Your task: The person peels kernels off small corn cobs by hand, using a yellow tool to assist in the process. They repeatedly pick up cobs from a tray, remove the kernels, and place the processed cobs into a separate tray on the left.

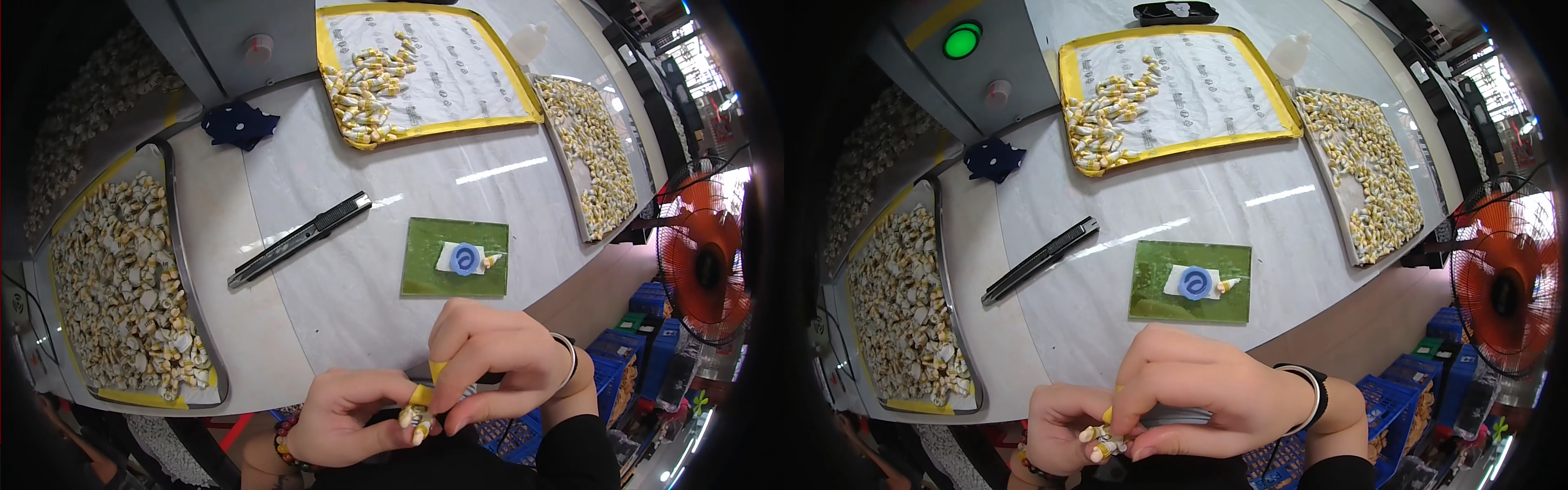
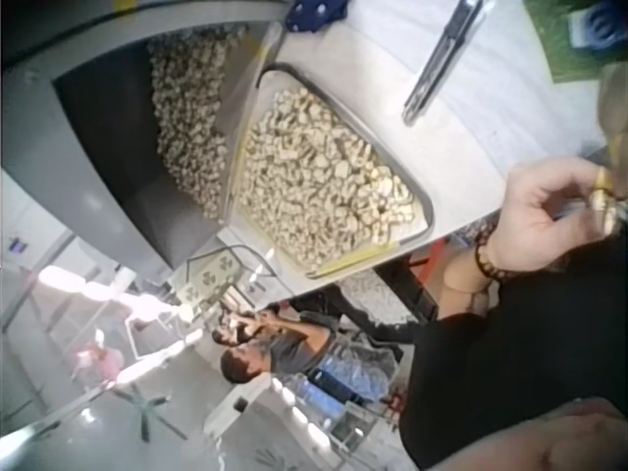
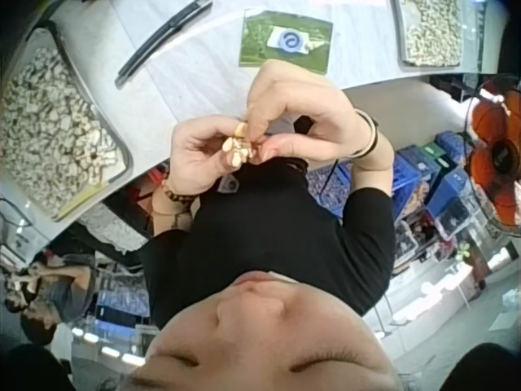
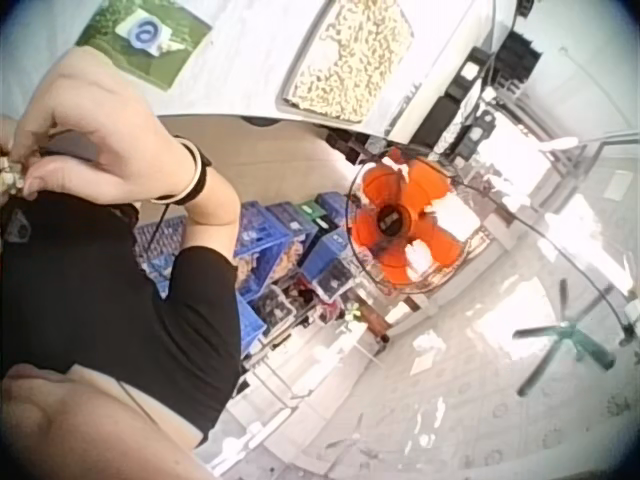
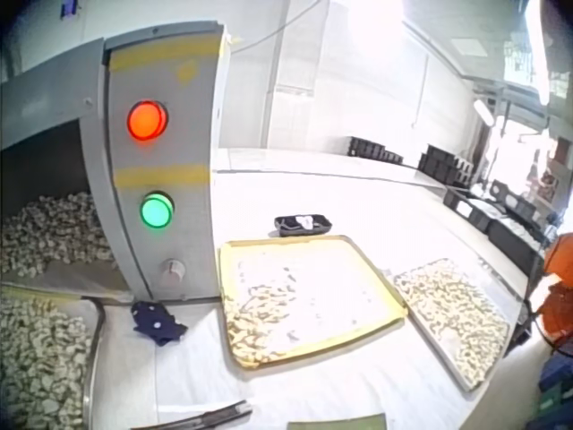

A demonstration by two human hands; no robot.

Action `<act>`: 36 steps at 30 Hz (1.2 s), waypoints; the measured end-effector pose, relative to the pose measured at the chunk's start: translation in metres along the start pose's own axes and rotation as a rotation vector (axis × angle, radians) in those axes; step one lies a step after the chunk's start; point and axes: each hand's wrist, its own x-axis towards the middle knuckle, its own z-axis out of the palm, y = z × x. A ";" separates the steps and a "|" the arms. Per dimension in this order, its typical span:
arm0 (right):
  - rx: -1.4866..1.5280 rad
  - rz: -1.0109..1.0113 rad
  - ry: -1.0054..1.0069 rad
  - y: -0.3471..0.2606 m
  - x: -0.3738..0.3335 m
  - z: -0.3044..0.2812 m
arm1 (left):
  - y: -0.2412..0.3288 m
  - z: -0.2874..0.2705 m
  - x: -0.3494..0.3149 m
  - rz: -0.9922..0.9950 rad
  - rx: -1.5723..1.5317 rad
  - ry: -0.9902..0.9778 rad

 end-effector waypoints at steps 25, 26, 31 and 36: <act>-0.468 -0.103 0.057 -0.022 -0.012 -0.011 | 0.274 -0.157 0.028 0.105 2.024 0.805; -0.483 -0.113 0.043 -0.026 -0.011 -0.009 | 0.290 -0.188 0.027 0.104 2.051 0.792; -0.512 -0.041 0.191 -0.036 -0.038 -0.015 | 0.308 -0.258 0.044 0.050 2.154 0.800; -0.679 -0.034 0.287 -0.046 -0.034 -0.029 | 0.314 -0.239 0.012 0.178 1.961 0.842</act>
